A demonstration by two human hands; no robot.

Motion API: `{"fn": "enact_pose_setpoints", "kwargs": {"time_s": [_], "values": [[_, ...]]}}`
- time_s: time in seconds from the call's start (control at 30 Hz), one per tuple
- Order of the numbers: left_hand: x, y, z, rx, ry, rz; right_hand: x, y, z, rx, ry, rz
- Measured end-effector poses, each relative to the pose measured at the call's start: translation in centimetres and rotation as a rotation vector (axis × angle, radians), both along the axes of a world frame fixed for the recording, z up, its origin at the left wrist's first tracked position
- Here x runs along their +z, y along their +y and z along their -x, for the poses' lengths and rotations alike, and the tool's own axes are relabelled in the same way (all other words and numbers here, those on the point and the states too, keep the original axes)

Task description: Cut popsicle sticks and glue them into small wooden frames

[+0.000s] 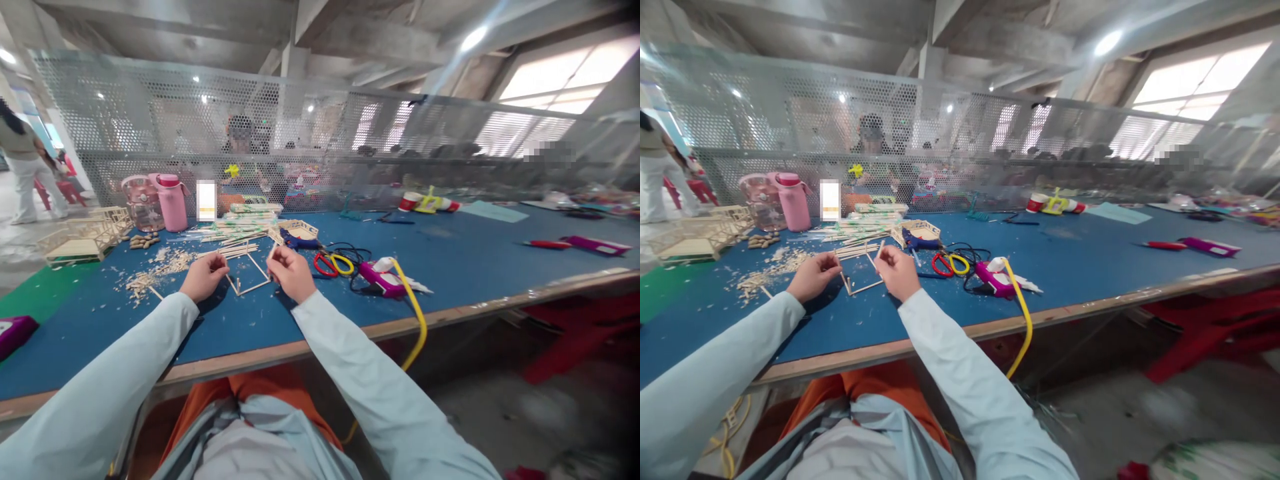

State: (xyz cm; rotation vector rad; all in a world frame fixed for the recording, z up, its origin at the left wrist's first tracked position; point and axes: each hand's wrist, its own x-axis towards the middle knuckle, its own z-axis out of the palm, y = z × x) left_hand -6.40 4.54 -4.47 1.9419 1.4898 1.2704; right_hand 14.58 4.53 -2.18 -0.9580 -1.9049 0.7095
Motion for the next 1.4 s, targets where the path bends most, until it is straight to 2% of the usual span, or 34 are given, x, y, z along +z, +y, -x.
{"fn": "enact_pose_setpoints", "kwargs": {"time_s": [0.1,0.17,0.3,0.43,0.5,0.6,0.7,0.77,1.0,1.4], "values": [[0.1,-0.2,0.1,0.014,-0.028,-0.009,-0.8,-1.7,-2.1,-0.025,-0.028,0.104],[0.1,-0.2,0.1,0.007,-0.053,0.001,-1.8,-2.0,-3.0,-0.052,-0.044,0.152],[0.0,-0.3,0.0,-0.05,-0.088,0.07,-2.9,0.1,-3.7,-0.111,-0.049,0.186],[-0.3,-0.4,0.1,-0.135,-0.125,0.154,-2.3,2.2,-4.0,-0.116,-0.053,0.144],[-0.5,-0.5,0.1,-0.183,-0.143,0.202,-1.6,2.4,-3.7,-0.08,-0.067,0.103],[-0.7,-0.5,0.0,-0.248,-0.16,0.278,-0.9,2.2,-2.0,0.08,-0.144,0.086],[-0.9,-0.5,0.0,-0.278,-0.18,0.323,-0.9,2.1,0.6,0.243,-0.226,0.131],[-0.9,-0.4,0.0,-0.288,-0.194,0.339,-1.2,2.0,1.8,0.285,-0.243,0.15],[-1.3,-0.2,0.0,-0.304,-0.219,0.36,-2.4,2.1,2.2,0.286,-0.24,0.128],[-1.0,-0.9,-0.7,-0.254,-0.121,0.338,-2.6,1.8,2.4,0.231,-0.325,0.024]]}}
